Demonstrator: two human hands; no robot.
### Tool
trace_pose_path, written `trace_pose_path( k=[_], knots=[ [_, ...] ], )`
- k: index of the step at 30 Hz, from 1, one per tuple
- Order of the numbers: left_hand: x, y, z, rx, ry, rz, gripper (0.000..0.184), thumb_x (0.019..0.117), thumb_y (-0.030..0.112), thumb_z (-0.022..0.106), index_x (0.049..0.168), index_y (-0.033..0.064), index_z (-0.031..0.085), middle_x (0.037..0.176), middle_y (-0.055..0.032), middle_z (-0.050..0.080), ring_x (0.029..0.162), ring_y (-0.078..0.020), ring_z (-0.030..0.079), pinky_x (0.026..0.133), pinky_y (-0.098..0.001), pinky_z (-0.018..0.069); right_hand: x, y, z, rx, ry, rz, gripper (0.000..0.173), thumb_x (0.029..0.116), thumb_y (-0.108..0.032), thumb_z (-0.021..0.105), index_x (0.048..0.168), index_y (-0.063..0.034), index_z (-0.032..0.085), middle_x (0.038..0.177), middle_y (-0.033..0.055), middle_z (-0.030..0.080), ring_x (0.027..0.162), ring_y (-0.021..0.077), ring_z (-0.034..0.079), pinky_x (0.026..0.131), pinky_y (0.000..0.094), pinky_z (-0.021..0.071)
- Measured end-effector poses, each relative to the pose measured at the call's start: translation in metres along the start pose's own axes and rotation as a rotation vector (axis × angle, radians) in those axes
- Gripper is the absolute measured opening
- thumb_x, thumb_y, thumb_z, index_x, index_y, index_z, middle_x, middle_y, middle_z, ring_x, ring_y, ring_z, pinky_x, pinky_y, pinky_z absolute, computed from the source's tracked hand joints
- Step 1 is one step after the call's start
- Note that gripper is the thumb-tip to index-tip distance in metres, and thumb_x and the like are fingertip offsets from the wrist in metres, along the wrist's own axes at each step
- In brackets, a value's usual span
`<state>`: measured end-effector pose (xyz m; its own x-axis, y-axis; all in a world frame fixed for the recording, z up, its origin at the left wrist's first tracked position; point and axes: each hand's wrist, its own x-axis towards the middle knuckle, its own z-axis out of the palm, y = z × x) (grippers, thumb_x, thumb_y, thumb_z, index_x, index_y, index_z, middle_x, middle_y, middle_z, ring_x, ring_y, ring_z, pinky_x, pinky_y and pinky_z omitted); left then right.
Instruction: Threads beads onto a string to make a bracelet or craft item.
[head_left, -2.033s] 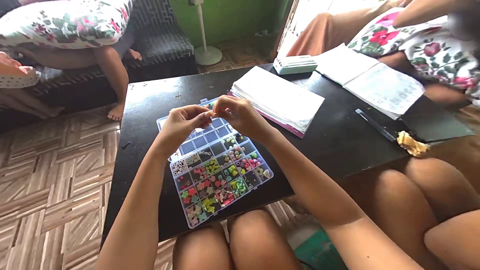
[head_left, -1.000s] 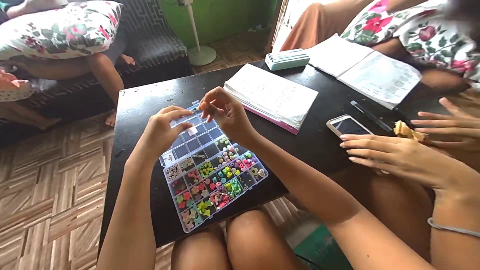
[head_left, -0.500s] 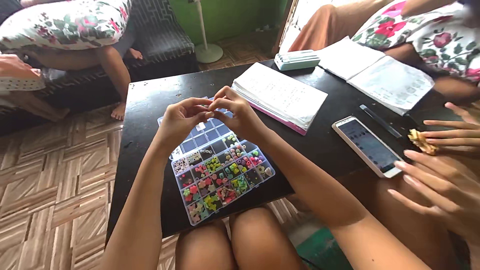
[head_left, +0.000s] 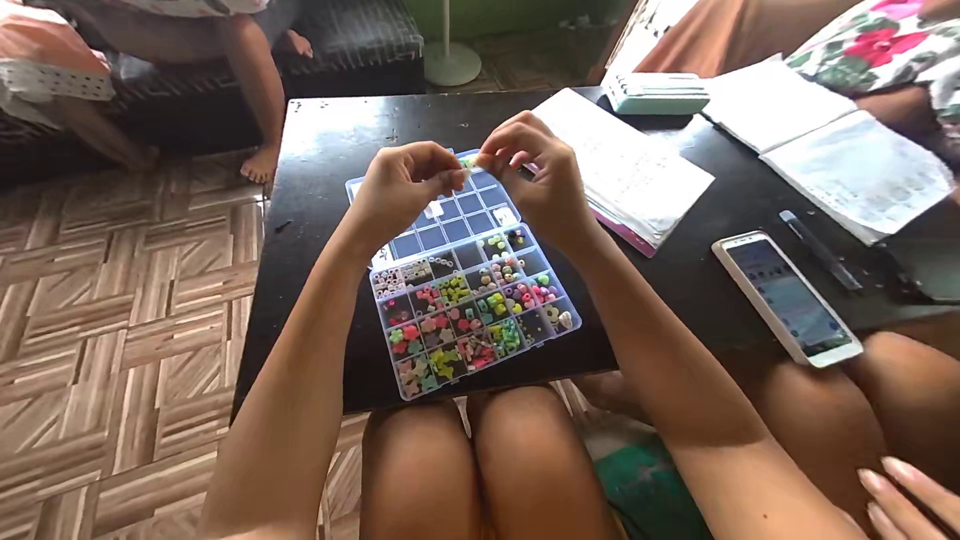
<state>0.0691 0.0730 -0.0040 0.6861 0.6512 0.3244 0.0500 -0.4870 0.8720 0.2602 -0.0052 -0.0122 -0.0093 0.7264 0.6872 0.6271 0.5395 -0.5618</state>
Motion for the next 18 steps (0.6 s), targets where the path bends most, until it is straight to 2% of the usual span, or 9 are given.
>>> trace_pose_path(
  k=[3,7,9,11,13,18],
  knots=[
    [0.002,-0.005,-0.001,0.036,0.047,0.004,0.008,0.0992,0.007,0.063,0.104,0.0016,0.066,0.088,0.0039,0.068,0.080,0.0025,0.064,0.077,-0.0160,0.0538,0.001,-0.005,-0.013,0.032,-0.009,0.010,0.017,0.1010,-0.013,0.061,0.104,0.0029,0.067,0.103,0.0090,0.065,0.091,0.0069,0.064,0.079,0.0209,0.0547],
    [0.005,-0.005,-0.004,0.044,0.099,-0.028,0.009,0.0993,0.007,0.063,0.104,0.0007,0.067,0.090,0.0022,0.068,0.080,0.0017,0.064,0.078,-0.0171,0.0540,-0.007,-0.025,-0.033,0.019,-0.312,-0.029,0.012,0.0964,-0.009,0.064,0.100,0.0009,0.071,0.104,0.0088,0.067,0.094,0.0113,0.065,0.082,0.0267,0.0557],
    [0.005,-0.004,-0.004,0.030,0.113,-0.033,0.008,0.0991,0.006,0.063,0.104,0.0005,0.066,0.089,0.0024,0.068,0.080,0.0016,0.064,0.077,-0.0170,0.0536,-0.022,-0.037,-0.032,-0.124,-0.448,-0.036,0.008,0.0924,-0.009,0.069,0.097,-0.0064,0.076,0.105,0.0064,0.069,0.097,0.0183,0.066,0.085,0.0382,0.0564],
    [0.004,-0.002,-0.005,0.022,0.110,-0.033,0.008,0.0990,0.006,0.063,0.104,0.0003,0.066,0.089,0.0020,0.068,0.081,0.0014,0.064,0.078,-0.0172,0.0539,-0.037,-0.047,-0.023,-0.282,-0.534,-0.050,0.008,0.0905,-0.008,0.071,0.094,-0.0094,0.078,0.104,0.0084,0.071,0.096,0.0269,0.067,0.081,0.0475,0.0535],
    [0.004,-0.002,-0.004,0.026,0.101,-0.028,0.009,0.0993,0.007,0.063,0.105,0.0005,0.066,0.089,0.0018,0.068,0.081,0.0013,0.064,0.079,-0.0176,0.0540,-0.045,-0.053,-0.016,-0.400,-0.591,-0.062,0.007,0.0913,-0.007,0.071,0.094,-0.0089,0.077,0.103,0.0104,0.071,0.093,0.0306,0.068,0.078,0.0486,0.0535],
    [0.005,-0.002,-0.004,0.037,0.097,-0.027,0.009,0.0994,0.009,0.064,0.104,0.0015,0.067,0.088,0.0021,0.068,0.080,0.0015,0.064,0.077,-0.0167,0.0538,-0.046,-0.061,-0.009,-0.545,-0.694,-0.081,0.004,0.0903,-0.006,0.073,0.092,-0.0081,0.077,0.102,0.0118,0.070,0.090,0.0307,0.067,0.074,0.0461,0.0537]
  ],
)
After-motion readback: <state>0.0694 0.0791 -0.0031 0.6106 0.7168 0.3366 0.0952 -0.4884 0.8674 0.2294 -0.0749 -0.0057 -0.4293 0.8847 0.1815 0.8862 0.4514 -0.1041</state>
